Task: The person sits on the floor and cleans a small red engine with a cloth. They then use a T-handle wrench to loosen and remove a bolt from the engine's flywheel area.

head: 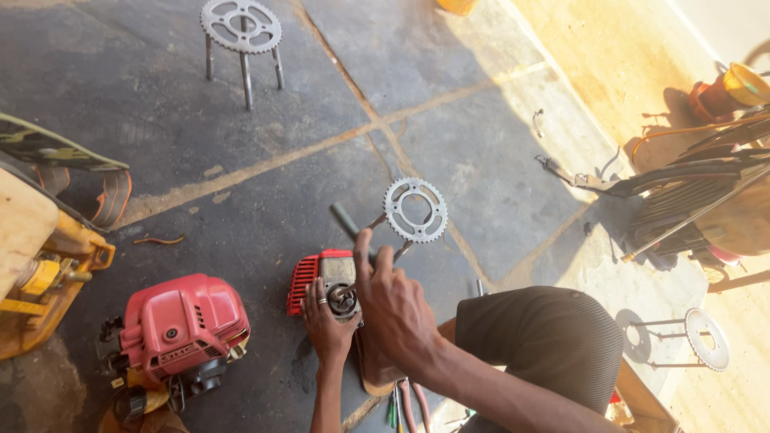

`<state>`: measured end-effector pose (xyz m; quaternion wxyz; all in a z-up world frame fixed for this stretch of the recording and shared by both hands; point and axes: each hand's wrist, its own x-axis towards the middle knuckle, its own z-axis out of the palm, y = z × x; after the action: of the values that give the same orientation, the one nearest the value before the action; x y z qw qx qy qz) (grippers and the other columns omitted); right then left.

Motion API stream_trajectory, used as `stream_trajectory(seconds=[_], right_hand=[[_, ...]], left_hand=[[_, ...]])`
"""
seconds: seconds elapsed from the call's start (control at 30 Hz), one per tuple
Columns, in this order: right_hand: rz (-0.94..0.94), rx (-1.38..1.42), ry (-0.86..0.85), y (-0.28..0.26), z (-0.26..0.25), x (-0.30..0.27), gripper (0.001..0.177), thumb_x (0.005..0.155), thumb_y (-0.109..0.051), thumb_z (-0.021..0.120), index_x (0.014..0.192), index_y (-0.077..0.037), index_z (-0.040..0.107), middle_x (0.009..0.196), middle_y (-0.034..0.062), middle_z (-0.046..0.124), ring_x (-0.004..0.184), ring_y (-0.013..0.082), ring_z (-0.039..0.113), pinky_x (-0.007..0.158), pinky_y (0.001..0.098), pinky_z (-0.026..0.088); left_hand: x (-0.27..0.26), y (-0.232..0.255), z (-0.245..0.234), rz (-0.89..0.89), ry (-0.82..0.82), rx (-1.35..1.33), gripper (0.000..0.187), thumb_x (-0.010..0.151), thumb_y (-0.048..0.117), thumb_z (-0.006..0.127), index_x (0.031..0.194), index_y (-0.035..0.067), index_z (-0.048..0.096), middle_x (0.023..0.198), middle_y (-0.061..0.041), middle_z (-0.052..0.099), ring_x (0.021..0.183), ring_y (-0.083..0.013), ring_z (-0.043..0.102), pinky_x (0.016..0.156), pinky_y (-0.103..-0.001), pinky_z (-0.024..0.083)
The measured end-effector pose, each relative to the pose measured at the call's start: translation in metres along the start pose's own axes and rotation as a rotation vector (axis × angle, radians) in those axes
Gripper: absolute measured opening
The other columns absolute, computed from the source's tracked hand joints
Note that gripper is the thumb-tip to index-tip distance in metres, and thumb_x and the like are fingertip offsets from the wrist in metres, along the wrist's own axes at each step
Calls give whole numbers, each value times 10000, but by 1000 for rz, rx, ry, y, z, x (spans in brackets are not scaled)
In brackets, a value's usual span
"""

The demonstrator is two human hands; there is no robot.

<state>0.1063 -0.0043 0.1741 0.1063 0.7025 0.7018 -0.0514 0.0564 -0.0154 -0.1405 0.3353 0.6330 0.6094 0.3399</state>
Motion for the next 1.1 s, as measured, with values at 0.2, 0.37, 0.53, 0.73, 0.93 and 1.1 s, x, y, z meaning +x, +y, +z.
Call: stream_trajectory(seconds=[0.2, 0.37, 0.53, 0.73, 0.93, 1.1], right_hand=[[-410, 61, 219, 12, 14, -3, 733, 843, 40, 601, 1516, 20, 311, 937, 158, 560, 645, 247, 639, 446, 341, 538], [107, 97, 32, 32, 16, 14, 739, 915, 82, 553, 1565, 79, 200, 1026, 209, 554, 578, 211, 644, 409, 352, 514], [-63, 117, 155, 42, 18, 9, 852, 776, 132, 590, 1552, 71, 245, 982, 175, 582, 556, 201, 606, 388, 310, 486], [-159, 176, 90, 43, 18, 15, 650, 963, 86, 549, 1559, -27, 315, 945, 128, 595, 532, 191, 584, 383, 327, 470], [135, 217, -2, 46, 12, 16, 775, 915, 83, 548, 1572, 79, 137, 1008, 228, 593, 553, 228, 629, 398, 378, 492], [-85, 361, 214, 43, 16, 9, 734, 932, 10, 606, 1536, 88, 198, 1106, 260, 623, 493, 276, 581, 412, 426, 459]], left_hand=[[-7, -7, 4, 78, 51, 61, 1082, 684, 373, 907, 1548, 56, 337, 1581, -166, 408, 1504, -363, 323, 1254, -542, 212], [-5, -3, 0, 11, 12, -3, 1221, 546, 415, 948, 1524, 49, 316, 1556, -172, 394, 1477, -369, 312, 1230, -513, 218], [-6, 0, 0, 8, 26, -2, 1230, 538, 431, 950, 1525, 54, 320, 1562, -171, 389, 1480, -354, 315, 1240, -507, 212], [-5, -4, 6, -18, 15, 16, 1247, 527, 461, 951, 1526, 61, 320, 1568, -166, 383, 1489, -355, 298, 1243, -506, 203], [-4, -8, 11, -46, 10, 28, 1265, 533, 489, 941, 1537, 74, 295, 1577, -165, 361, 1496, -339, 291, 1252, -513, 193], [-10, -4, 16, -67, 72, 47, 1272, 554, 529, 925, 1537, 48, 277, 1580, -174, 350, 1503, -360, 262, 1240, -536, 190]])
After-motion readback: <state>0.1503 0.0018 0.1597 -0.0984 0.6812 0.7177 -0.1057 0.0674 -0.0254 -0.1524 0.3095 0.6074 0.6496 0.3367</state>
